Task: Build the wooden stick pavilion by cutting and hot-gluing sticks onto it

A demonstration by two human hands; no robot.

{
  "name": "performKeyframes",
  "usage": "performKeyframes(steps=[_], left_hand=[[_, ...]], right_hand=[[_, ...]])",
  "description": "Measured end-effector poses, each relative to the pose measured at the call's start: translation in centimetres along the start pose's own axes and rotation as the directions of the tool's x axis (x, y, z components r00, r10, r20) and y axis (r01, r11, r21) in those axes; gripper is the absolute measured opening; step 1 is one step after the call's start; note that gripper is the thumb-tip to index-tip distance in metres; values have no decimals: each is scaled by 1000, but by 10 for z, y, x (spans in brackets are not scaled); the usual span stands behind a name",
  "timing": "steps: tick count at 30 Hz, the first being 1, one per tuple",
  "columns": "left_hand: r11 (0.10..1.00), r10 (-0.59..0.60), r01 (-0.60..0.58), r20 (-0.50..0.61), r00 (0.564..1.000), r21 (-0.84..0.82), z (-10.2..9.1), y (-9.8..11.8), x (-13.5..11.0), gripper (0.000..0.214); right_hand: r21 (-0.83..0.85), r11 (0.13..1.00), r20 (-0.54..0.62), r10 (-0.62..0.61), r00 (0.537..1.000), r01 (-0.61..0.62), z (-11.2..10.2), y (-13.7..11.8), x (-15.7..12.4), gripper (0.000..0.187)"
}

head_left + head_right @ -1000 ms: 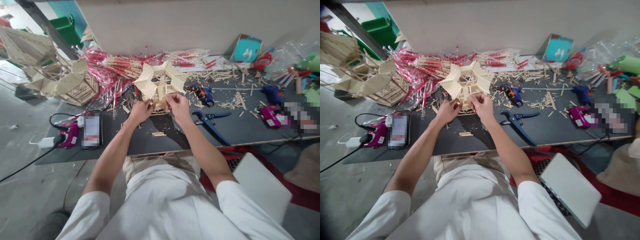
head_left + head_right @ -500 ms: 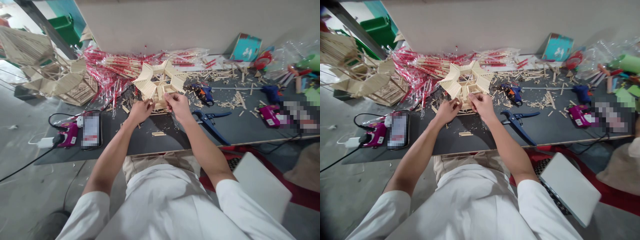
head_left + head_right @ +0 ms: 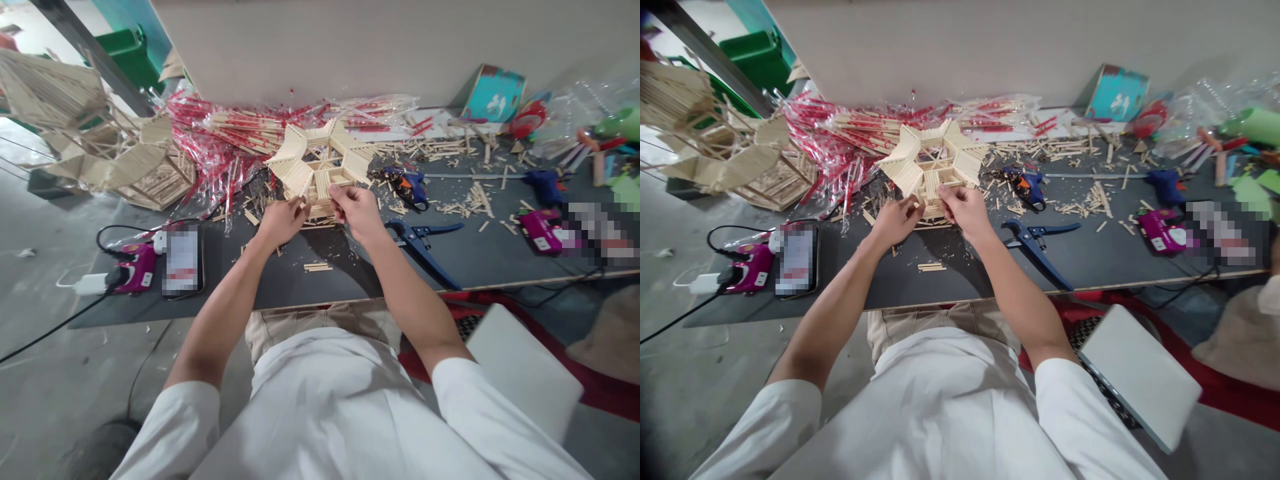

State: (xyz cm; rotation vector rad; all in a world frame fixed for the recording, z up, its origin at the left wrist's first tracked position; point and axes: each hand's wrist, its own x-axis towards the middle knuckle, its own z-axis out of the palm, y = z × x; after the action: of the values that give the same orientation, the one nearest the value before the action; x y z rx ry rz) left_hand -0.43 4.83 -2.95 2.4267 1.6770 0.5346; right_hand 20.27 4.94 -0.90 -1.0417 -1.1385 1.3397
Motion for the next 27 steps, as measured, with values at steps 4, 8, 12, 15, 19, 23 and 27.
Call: performKeyframes(steps=[4,8,12,15,19,23,27], left_hand=[[1000,0,0,3,1000,-4,0,1,0,41],[1000,0,0,5,1000,12,-1,1,0,40],[999,14,-14,1,1000,32,0,0,1,40],[1000,8,-9,7,1000,30,-1,0,1,41],[999,-3,2,18,1000,37,-1,1,1,42],[1000,0,-1,19,1000,29,-1,1,1,42],[999,4,-5,20,1000,38,-2,1,1,42]], right_hand=[[47,998,-2,44,999,-44,0,-1,1,56],[103,990,-11,98,995,-96,1,-2,2,54],[107,983,-17,149,989,-146,2,-4,3,51],[104,982,-22,162,987,-159,2,-4,3,51],[106,983,-15,151,988,-149,2,-4,3,52],[78,987,-9,143,990,-142,2,-5,2,52],[65,992,20,109,994,-110,1,-4,1,53]])
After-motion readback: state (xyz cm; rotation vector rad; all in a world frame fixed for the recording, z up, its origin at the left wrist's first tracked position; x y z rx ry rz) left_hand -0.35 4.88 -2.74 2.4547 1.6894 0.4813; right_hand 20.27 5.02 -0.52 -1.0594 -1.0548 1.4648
